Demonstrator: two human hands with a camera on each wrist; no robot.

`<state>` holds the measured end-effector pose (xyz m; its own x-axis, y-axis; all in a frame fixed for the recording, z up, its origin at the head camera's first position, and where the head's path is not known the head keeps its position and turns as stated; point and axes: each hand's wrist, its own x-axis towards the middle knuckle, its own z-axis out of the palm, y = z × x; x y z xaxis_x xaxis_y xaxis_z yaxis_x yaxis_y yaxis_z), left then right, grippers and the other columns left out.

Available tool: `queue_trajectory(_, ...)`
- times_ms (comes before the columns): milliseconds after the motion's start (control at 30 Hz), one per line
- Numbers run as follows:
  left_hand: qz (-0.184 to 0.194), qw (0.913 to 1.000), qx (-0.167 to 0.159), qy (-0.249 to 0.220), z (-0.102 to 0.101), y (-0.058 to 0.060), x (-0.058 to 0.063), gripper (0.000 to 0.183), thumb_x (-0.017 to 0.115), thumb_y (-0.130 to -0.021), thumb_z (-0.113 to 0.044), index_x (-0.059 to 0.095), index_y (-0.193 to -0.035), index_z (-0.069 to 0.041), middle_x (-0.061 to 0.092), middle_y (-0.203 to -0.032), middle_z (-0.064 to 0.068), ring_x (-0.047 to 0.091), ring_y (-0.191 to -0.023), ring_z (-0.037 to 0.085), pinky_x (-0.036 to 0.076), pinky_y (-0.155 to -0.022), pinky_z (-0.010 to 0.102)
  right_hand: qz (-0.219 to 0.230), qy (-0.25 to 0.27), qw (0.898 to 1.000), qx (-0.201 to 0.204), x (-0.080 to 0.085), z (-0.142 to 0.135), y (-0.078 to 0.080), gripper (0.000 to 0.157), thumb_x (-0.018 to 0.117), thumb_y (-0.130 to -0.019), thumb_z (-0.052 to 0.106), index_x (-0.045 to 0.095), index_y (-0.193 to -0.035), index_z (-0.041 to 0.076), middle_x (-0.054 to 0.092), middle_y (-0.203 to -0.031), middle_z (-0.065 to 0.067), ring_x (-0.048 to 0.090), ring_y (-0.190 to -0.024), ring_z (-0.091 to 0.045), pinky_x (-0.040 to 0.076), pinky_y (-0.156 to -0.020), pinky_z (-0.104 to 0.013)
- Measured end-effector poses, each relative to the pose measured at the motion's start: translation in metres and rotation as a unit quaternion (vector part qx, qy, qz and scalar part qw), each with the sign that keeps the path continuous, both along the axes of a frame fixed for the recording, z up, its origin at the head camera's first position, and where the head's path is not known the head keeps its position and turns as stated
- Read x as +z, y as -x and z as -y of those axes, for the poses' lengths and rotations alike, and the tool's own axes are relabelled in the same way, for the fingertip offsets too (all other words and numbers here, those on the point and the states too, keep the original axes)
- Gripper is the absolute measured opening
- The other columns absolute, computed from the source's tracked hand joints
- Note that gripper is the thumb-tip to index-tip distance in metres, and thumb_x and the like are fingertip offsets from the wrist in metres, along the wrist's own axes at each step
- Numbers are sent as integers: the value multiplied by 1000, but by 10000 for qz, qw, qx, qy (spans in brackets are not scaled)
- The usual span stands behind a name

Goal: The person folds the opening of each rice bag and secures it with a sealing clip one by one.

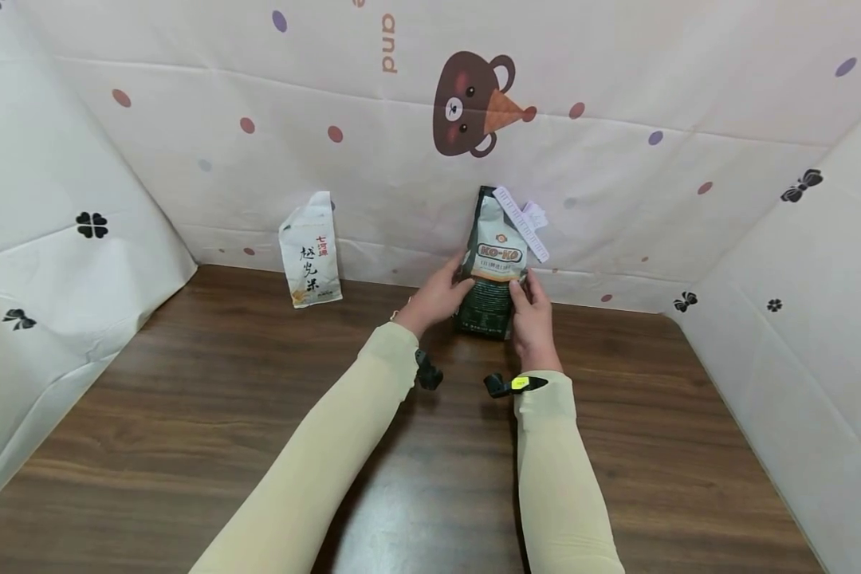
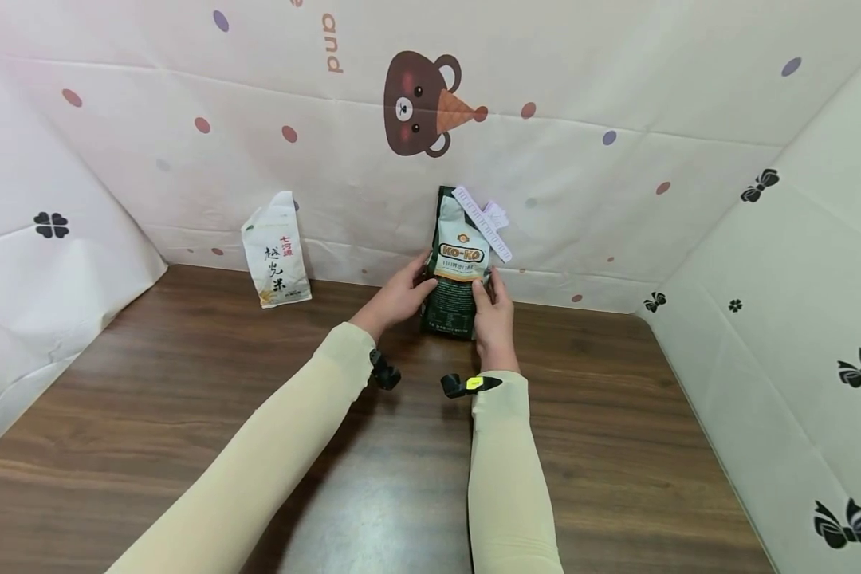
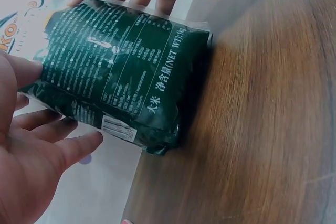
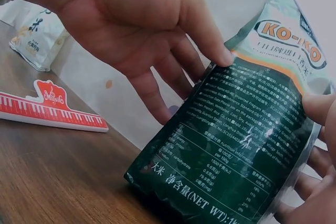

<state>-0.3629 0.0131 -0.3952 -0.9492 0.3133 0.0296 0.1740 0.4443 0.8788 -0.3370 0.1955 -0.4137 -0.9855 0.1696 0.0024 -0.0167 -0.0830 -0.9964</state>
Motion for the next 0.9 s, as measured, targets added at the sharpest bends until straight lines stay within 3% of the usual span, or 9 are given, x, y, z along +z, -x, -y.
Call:
queue_trajectory(367,-42,9999,-93,8,16,-12,4,61,45,-103,-29,14,-156,-28,34,-156,5,39,-141,21,37,-112,41,-60,-95,9994,-314,9,5,-11,59,55,-99,27,32,-152,17,35,-156,-5,32,-142,-14,29,-117,-31)
queue_trajectory(500,-121,9999,-45,75,22,-17,6,61,45,-103,-27,15,-156,-21,36,-155,6,40,-140,22,37,-113,41,-93,36,9942,-1074,16,6,-19,49,58,-97,26,46,-144,15,46,-146,-5,42,-133,-14,37,-110,-29)
queue_trajectory(600,-126,9999,4,105,27,-20,9,60,44,-103,-27,16,-156,-21,37,-154,6,40,-140,21,37,-112,40,-318,272,9838,-1741,22,7,-24,39,62,-95,23,59,-132,10,55,-133,-3,50,-117,-13,44,-101,-29)
queue_trajectory(667,-127,9999,25,112,30,-21,10,60,44,-103,-28,16,-156,-21,38,-155,6,40,-141,21,37,-112,40,-500,461,9778,-1982,25,7,-27,34,64,-94,21,63,-125,7,58,-122,-1,53,-106,-13,46,-95,-29)
queue_trajectory(800,-193,9998,33,95,37,-25,12,60,44,-103,-30,16,-156,-22,39,-154,7,40,-140,21,36,-113,40,-805,584,9740,-2037,31,10,-32,32,65,-93,20,65,-120,2,59,-107,0,57,-93,-14,50,-84,-25)
queue_trajectory(900,-252,9997,38,63,42,-28,14,60,44,-103,-30,17,-156,-22,40,-153,8,41,-139,21,36,-113,41,-1066,476,9746,-1914,36,16,-37,32,65,-93,20,65,-118,-1,60,-101,0,60,-92,-19,52,-79,-23)
